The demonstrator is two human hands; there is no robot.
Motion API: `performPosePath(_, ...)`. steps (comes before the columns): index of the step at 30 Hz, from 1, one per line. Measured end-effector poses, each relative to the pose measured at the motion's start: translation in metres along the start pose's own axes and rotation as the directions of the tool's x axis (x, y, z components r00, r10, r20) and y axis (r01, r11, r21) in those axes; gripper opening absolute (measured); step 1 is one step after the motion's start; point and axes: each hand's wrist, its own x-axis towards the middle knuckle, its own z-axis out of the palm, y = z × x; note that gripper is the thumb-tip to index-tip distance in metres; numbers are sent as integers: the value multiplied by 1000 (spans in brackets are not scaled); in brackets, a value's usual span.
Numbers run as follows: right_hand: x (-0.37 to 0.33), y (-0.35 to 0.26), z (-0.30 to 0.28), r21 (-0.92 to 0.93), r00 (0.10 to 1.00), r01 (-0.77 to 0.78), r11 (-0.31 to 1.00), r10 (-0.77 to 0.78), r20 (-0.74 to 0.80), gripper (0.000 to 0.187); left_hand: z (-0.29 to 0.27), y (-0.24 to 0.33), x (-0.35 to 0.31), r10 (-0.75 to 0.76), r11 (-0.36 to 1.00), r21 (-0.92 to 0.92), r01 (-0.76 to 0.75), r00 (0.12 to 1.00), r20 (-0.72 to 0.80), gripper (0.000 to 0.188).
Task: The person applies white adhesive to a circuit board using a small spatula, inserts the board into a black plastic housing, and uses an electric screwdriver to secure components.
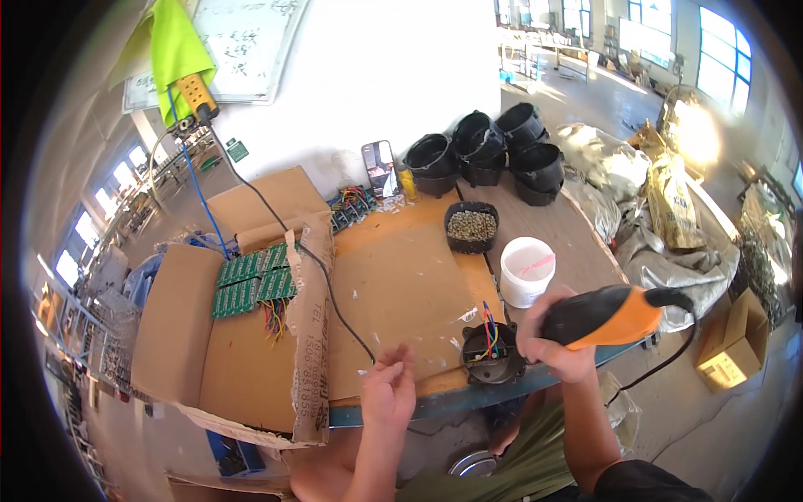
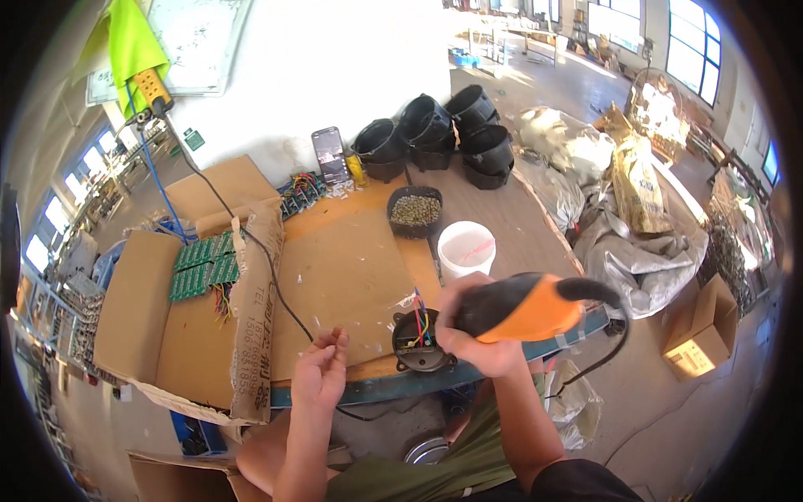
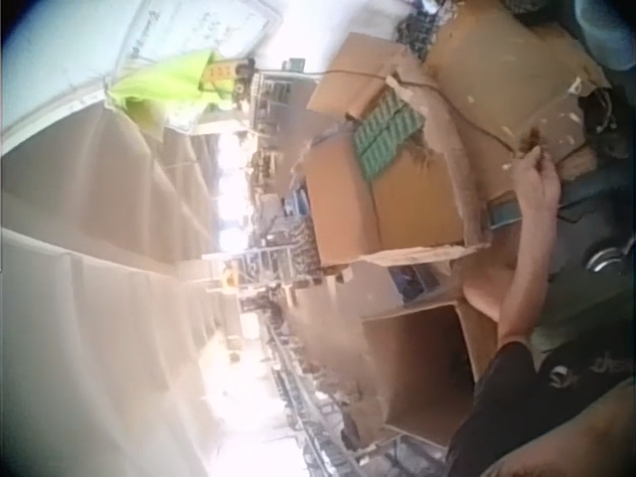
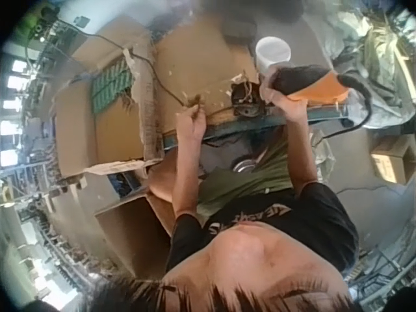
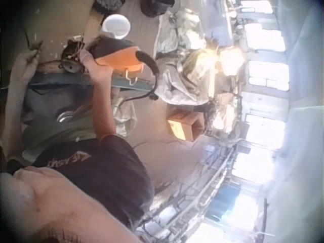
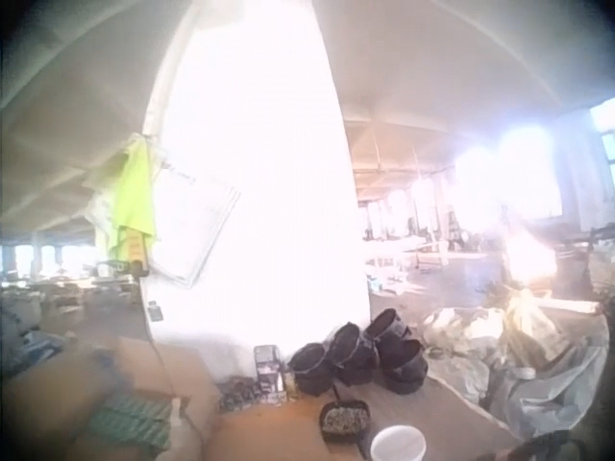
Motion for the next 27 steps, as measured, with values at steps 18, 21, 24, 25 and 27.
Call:
performPosePath(18, -29, -32, 49, 454, 918, 281, 846, -99, -383, 30, 39, -36, -90, -196, 973, 181, 145, 932, 306, 12)
performPosePath(21, -31, -29, 49, 440, 918, 275, 855, -97, -386, 30, 41, -40, -91, -207, 970, 187, 158, 936, 286, 13)
performPosePath(24, -33, -28, 49, 444, 916, 283, 850, -103, -388, 30, 42, -40, -92, -214, 961, 235, 149, 935, 282, 14)
performPosePath(25, -33, -28, 49, 434, 917, 283, 855, -109, -383, 29, 43, -40, -92, -221, 956, 254, 149, 933, 284, 13)
performPosePath(27, -32, -30, 50, 414, 920, 283, 865, -122, -373, 27, 40, -38, -91, -260, 949, 256, 182, 912, 316, 13)
